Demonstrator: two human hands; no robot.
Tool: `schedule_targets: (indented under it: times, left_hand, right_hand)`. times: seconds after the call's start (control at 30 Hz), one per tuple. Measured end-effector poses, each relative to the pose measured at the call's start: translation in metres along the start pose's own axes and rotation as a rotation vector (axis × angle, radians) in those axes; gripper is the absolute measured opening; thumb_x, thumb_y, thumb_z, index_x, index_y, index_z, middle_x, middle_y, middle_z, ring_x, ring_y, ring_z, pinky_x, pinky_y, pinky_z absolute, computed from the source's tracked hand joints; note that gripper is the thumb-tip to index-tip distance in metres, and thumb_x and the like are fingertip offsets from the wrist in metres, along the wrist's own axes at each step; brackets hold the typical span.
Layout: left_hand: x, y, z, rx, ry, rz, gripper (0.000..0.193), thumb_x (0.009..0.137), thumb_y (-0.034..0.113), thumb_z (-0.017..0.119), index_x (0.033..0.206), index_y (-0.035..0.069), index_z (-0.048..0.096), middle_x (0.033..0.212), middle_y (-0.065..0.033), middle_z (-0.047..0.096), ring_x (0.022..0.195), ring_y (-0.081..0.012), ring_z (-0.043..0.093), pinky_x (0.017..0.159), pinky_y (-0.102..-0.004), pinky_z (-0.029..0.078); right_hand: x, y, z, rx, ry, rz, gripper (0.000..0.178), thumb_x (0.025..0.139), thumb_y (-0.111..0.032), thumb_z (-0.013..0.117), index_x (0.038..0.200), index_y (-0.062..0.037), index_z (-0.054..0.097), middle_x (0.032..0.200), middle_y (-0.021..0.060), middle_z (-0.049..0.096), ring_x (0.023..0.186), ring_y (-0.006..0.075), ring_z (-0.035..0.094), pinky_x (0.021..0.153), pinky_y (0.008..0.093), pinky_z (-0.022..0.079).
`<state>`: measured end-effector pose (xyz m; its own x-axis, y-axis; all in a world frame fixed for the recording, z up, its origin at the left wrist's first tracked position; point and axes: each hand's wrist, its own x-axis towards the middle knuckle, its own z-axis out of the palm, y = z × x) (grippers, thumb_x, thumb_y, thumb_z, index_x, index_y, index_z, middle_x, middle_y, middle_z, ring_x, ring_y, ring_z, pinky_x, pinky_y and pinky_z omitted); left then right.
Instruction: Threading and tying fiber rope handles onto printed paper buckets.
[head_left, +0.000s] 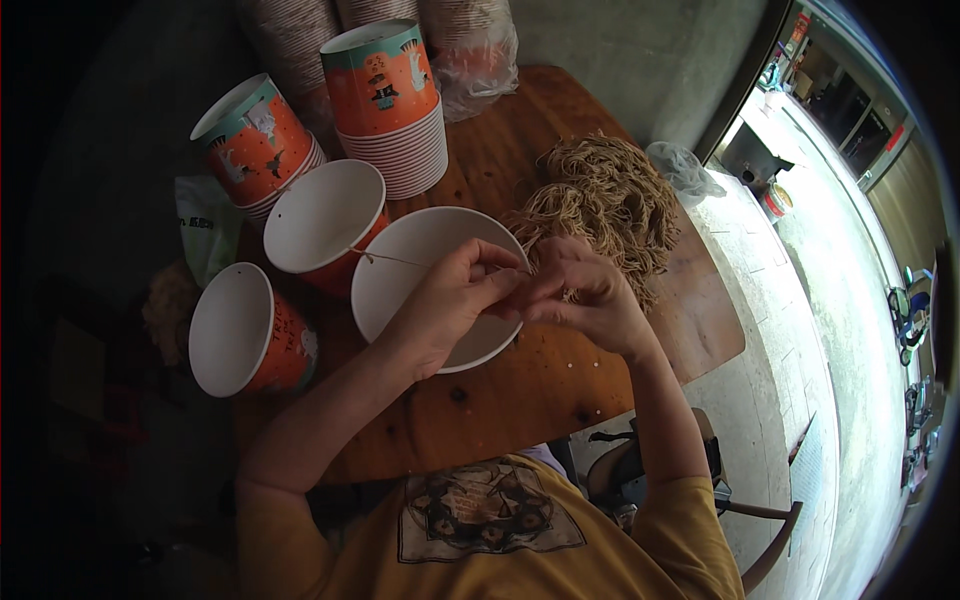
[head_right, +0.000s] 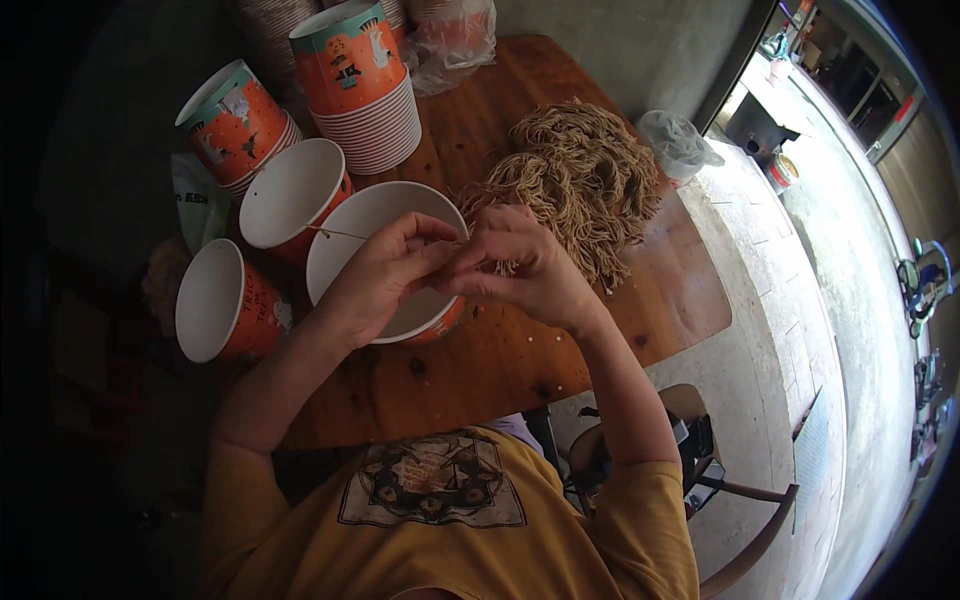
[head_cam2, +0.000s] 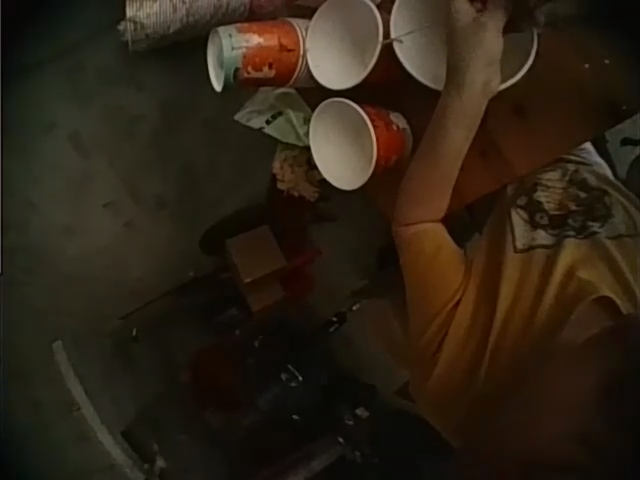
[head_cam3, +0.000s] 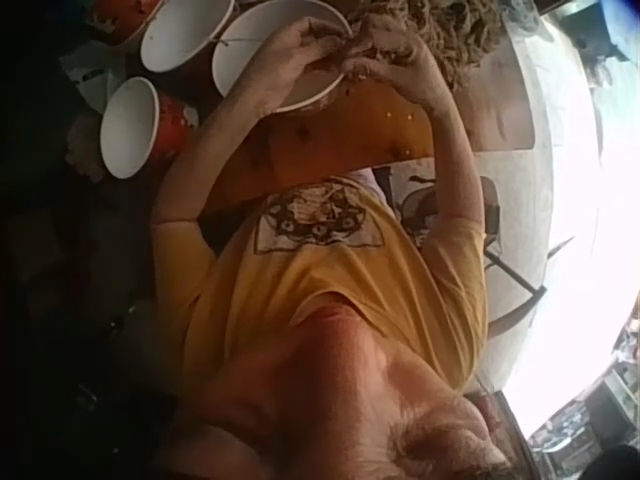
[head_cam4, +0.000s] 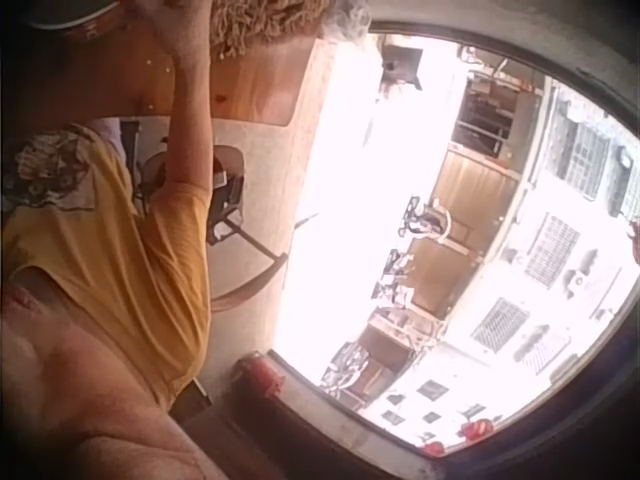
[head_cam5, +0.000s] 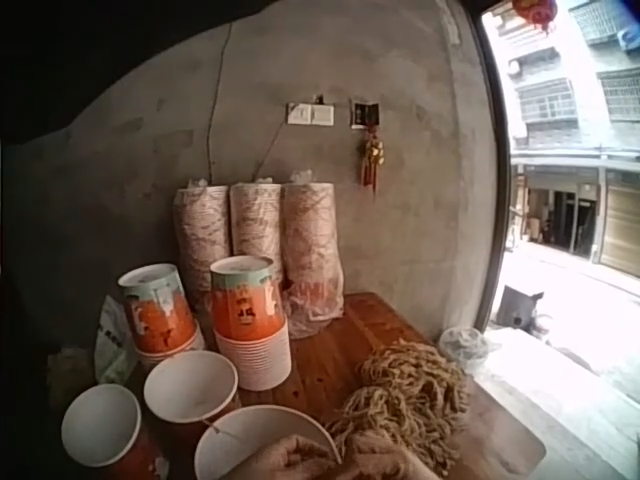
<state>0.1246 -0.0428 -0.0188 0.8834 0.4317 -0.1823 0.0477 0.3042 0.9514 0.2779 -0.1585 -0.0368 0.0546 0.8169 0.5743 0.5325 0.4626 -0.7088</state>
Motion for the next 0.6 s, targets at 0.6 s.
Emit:
schedule_targets:
  times: [0.6]
  left_hand:
    - [-0.002,-0.002,-0.004,0.223,-0.172,0.010,0.016,0.095,0.015,0.054,0.100,0.002,0.061,0.085,0.0011,0.057,0.073,-0.0036,0.049,0.070,-0.0185,0.043]
  right_hand:
    - [0.000,0.017,0.006,0.115,0.141,0.284,0.011,0.083,-0.009,0.067,0.089,-0.0005,0.063,0.081,0.0040,0.060,0.081,0.0113,0.059,0.070,0.0285,0.048]
